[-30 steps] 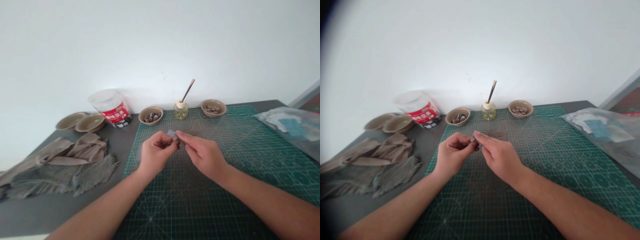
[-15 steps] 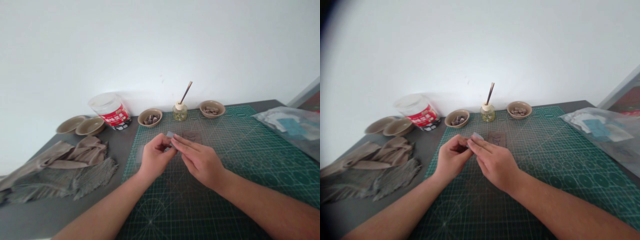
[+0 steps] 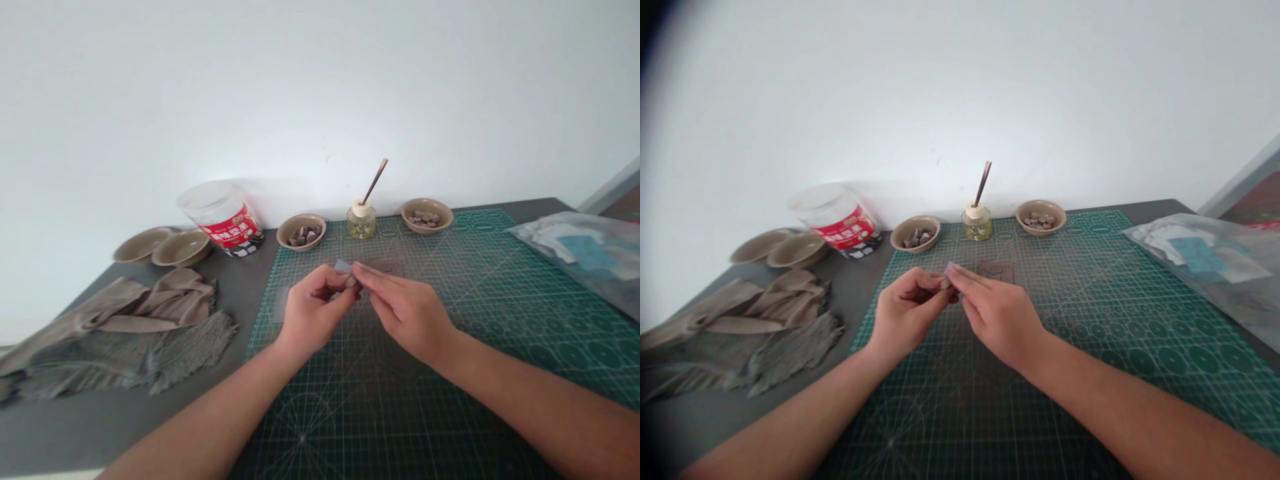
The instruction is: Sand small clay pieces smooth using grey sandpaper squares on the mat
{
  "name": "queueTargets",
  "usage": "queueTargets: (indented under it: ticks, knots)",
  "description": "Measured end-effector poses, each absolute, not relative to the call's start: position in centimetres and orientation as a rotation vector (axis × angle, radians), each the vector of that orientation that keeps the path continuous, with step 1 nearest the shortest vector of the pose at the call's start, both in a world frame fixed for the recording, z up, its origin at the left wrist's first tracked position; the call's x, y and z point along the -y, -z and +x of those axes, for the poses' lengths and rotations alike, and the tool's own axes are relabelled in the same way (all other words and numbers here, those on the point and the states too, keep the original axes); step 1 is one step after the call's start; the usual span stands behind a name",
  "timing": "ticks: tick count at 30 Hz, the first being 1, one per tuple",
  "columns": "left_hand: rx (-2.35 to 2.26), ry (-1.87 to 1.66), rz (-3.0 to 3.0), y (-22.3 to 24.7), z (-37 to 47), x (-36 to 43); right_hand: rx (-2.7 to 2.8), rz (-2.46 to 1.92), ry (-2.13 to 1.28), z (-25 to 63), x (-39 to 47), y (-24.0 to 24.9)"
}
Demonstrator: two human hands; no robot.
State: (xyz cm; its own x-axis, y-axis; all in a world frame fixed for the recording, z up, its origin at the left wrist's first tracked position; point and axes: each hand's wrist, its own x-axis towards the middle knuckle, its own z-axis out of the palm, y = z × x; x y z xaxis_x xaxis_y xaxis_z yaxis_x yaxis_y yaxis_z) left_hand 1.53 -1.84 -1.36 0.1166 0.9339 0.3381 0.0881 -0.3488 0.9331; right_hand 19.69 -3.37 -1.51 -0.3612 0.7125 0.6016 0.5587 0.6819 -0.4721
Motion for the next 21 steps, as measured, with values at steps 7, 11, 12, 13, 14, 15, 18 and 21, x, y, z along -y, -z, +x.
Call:
queueTargets:
  ticks: [7, 11, 12, 13, 14, 15, 18, 21]
  knots:
    - [-0.944, -1.325, 1.458, 1.0, 1.9, 2.0, 1.941, -1.078, -0.296, 20.0, 2.6, 1.8]
    - [-0.992, -1.264, 1.521, 1.4, 1.7, 1.7, 1.918, -1.049, -0.274, 19.9, 3.0, 1.6]
    - [-1.017, -1.254, 1.552, 1.5, 1.6, 1.6, 1.916, -1.04, -0.267, 19.9, 3.1, 1.5]
    - [-1.044, -1.253, 1.581, 1.6, 1.5, 1.5, 1.919, -1.031, -0.259, 19.8, 3.2, 1.5]
    - [-1.068, -1.258, 1.608, 1.6, 1.4, 1.4, 1.931, -1.019, -0.25, 19.8, 3.3, 1.5]
    - [-1.089, -1.27, 1.632, 1.7, 1.4, 1.3, 1.953, -1.004, -0.242, 19.7, 3.5, 1.4]
    - [-1.133, -1.282, 1.693, 1.7, 1.2, 1.3, 2.039, -0.943, -0.195, 19.3, 4.0, 1.5]
    - [-1.176, -1.286, 1.706, 1.5, 1.3, 1.6, 2.089, -0.906, -0.16, 19.1, 4.1, 1.6]
